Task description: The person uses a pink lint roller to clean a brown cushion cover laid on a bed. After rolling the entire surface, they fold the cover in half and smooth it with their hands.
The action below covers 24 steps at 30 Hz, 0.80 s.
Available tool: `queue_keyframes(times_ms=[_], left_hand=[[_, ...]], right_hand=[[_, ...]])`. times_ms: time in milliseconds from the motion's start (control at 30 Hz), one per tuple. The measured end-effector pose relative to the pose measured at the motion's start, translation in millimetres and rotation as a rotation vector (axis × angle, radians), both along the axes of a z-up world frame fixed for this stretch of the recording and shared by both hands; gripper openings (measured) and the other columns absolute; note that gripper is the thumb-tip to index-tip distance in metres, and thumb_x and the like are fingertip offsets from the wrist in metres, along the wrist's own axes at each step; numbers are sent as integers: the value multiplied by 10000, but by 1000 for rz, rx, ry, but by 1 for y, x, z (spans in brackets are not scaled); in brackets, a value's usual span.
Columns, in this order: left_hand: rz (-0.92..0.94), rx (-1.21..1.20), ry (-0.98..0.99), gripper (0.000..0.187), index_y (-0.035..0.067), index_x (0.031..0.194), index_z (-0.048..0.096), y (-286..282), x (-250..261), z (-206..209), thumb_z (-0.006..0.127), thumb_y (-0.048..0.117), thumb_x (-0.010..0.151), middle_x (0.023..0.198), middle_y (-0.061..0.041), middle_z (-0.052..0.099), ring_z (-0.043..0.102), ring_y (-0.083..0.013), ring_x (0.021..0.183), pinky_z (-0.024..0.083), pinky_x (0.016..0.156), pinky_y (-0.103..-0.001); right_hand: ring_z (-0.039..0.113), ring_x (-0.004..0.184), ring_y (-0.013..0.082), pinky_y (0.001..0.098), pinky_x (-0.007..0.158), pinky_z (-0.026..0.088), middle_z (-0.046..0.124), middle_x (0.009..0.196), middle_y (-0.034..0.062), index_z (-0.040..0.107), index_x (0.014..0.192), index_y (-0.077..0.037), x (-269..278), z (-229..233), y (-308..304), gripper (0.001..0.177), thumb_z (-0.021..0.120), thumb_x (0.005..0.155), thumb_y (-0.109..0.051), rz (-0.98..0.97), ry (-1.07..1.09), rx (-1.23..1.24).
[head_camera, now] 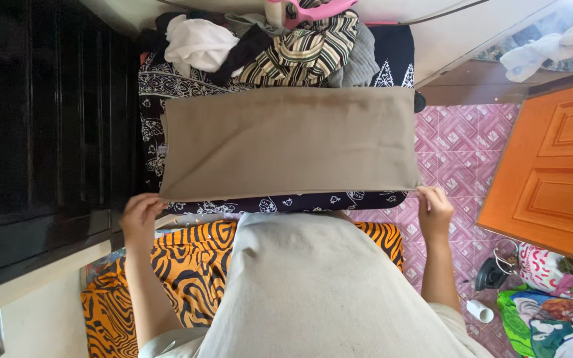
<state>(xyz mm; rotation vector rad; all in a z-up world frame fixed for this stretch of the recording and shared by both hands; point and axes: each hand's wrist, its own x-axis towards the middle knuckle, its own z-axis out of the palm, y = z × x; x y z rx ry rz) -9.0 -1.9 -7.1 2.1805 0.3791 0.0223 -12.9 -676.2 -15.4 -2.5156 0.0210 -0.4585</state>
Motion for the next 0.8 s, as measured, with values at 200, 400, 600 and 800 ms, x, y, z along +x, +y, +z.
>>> queue_keyframes(times_ms=[200, 400, 600, 800], left_hand=[[24, -76, -247, 135, -43, 1138, 665, -15, -14, -19, 556, -40, 1059, 1216, -121, 616, 741, -232, 995, 613, 890, -316], [65, 100, -334, 145, -57, 1142, 662, -18, -30, -16, 527, -46, 1093, 1223, -139, 605, 739, -243, 1007, 629, 863, -314], [42, 156, -269, 151, -34, 1150, 708, -18, -37, -40, 593, -23, 1054, 1205, -143, 653, 738, -231, 995, 639, 872, -306], [31, 322, -282, 117, 37, 1068, 783, -10, -42, -24, 712, 26, 975, 1134, -91, 747, 739, -223, 1008, 617, 876, -297]], right_hand=[[674, 852, 328, 391, 760, 534, 686, 983, 162, 722, 1103, -8, -14, -7, 8, 132, 662, 989, 23, -29, 13, 4], [686, 926, 335, 401, 825, 551, 677, 999, 156, 722, 1132, -21, -30, -2, 10, 176, 641, 994, 50, 6, -72, -84], [672, 878, 314, 386, 765, 539, 689, 1017, 162, 739, 1175, -45, -33, -12, 14, 250, 642, 968, 55, 33, 63, -15], [683, 857, 305, 387, 746, 544, 682, 992, 133, 746, 1174, -81, -38, -6, 5, 240, 661, 982, 37, 27, 23, -84]])
